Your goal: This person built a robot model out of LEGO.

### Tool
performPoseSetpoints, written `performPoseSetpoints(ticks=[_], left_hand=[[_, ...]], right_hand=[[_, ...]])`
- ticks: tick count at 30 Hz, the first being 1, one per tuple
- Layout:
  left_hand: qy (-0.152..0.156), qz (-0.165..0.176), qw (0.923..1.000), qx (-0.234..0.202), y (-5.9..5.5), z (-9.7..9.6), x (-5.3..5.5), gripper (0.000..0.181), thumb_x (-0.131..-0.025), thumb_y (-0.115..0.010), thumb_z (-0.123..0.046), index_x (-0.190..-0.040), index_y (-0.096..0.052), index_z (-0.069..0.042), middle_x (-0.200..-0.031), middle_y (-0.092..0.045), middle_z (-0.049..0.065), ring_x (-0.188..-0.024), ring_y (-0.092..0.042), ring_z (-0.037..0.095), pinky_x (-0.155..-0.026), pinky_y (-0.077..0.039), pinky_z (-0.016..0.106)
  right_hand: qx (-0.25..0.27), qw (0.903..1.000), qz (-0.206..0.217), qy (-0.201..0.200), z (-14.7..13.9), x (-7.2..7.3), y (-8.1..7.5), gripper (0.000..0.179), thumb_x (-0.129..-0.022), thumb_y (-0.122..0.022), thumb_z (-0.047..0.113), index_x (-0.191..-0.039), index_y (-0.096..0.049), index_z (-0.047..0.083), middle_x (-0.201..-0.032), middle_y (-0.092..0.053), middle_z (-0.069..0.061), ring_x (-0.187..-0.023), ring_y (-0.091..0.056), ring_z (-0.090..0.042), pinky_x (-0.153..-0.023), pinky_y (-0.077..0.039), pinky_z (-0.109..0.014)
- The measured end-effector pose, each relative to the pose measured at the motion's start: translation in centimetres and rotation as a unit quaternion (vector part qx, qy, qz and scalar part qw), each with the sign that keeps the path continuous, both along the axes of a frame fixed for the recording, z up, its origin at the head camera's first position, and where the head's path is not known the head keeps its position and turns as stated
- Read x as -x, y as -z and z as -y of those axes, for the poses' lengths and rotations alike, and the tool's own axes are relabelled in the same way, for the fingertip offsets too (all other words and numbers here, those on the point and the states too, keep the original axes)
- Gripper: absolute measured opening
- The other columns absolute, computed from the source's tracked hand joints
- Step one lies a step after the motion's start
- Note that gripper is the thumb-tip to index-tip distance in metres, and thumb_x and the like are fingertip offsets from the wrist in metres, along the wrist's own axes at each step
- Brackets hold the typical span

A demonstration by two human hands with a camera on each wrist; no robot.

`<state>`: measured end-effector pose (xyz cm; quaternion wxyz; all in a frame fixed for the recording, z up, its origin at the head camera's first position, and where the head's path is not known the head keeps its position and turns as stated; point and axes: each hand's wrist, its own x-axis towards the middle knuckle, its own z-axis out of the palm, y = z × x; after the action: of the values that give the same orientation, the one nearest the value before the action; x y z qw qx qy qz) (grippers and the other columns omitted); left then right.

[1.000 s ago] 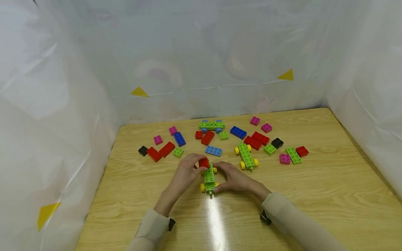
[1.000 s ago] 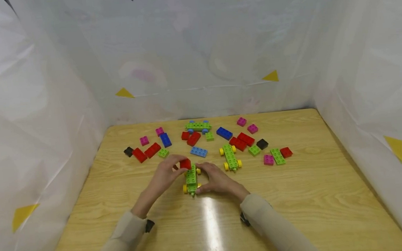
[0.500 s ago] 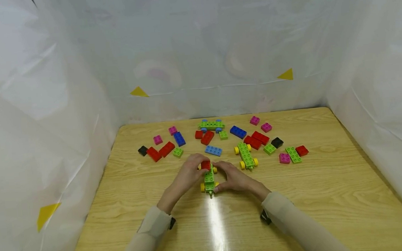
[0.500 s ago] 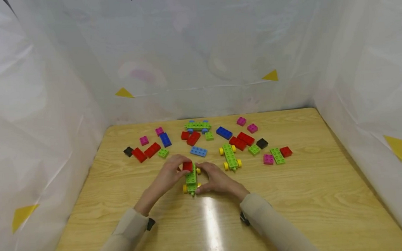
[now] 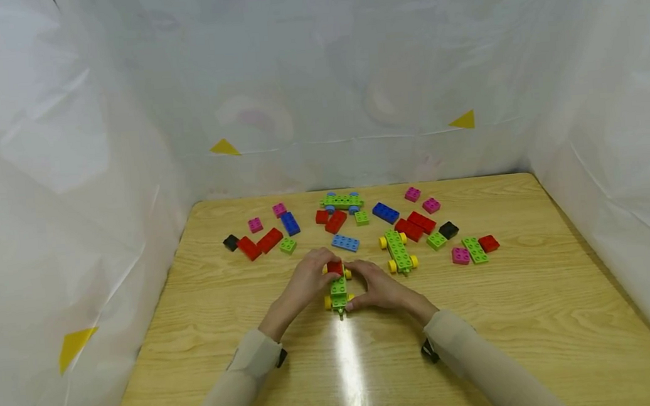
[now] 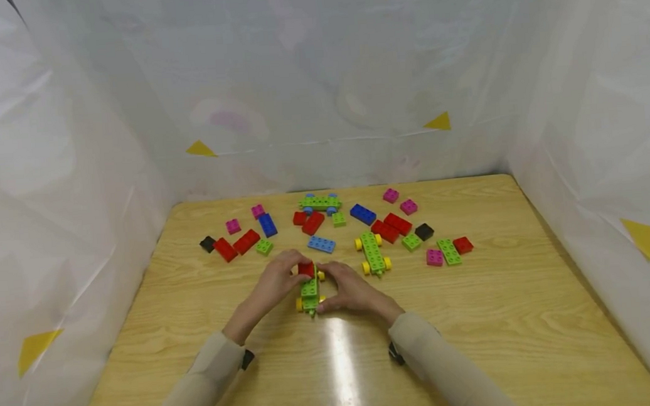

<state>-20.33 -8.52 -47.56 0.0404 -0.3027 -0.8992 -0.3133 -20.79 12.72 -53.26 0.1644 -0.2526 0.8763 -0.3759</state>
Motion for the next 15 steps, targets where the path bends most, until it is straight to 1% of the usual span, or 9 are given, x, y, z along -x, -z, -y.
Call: performPoseSetpoints(ticks=[7, 15], left_hand=[[0.01, -0.01, 0.9997, 0.019, 0.0, -0.03, 0.06, 0.02, -0.084, -0.074, -0.01, -0.102, -0.067, -0.005, -0.097, -0.064, 0.004, -0.092, -0.058, 0.021, -0.082, -0.049, 0.033], [0.015, -0.007, 0.9992, 0.036, -0.32, -0.07, 0.24, 0.019, -0.085, -0.074, -0.011, -0.101, -0.067, -0.005, -0.098, -0.063, 0.003, -0.095, -0.057, 0.019, -0.084, -0.049, 0.033]], right_hand=[[0.004, 1.0, 0.005, -0.002, -0.08, 0.02, 0.07, 0.094, -0.073, -0.079, 0.05, -0.148, -0.036, 0.014, -0.152, -0.035, -0.008, -0.14, -0.027, -0.029, -0.112, -0.024, -0.05], [0.007, 1.0, 0.003, -0.001, -0.06, -0.01, 0.15, 0.094, -0.074, -0.079, 0.05, -0.148, -0.036, 0.013, -0.152, -0.035, -0.008, -0.14, -0.028, -0.029, -0.112, -0.024, -0.05]])
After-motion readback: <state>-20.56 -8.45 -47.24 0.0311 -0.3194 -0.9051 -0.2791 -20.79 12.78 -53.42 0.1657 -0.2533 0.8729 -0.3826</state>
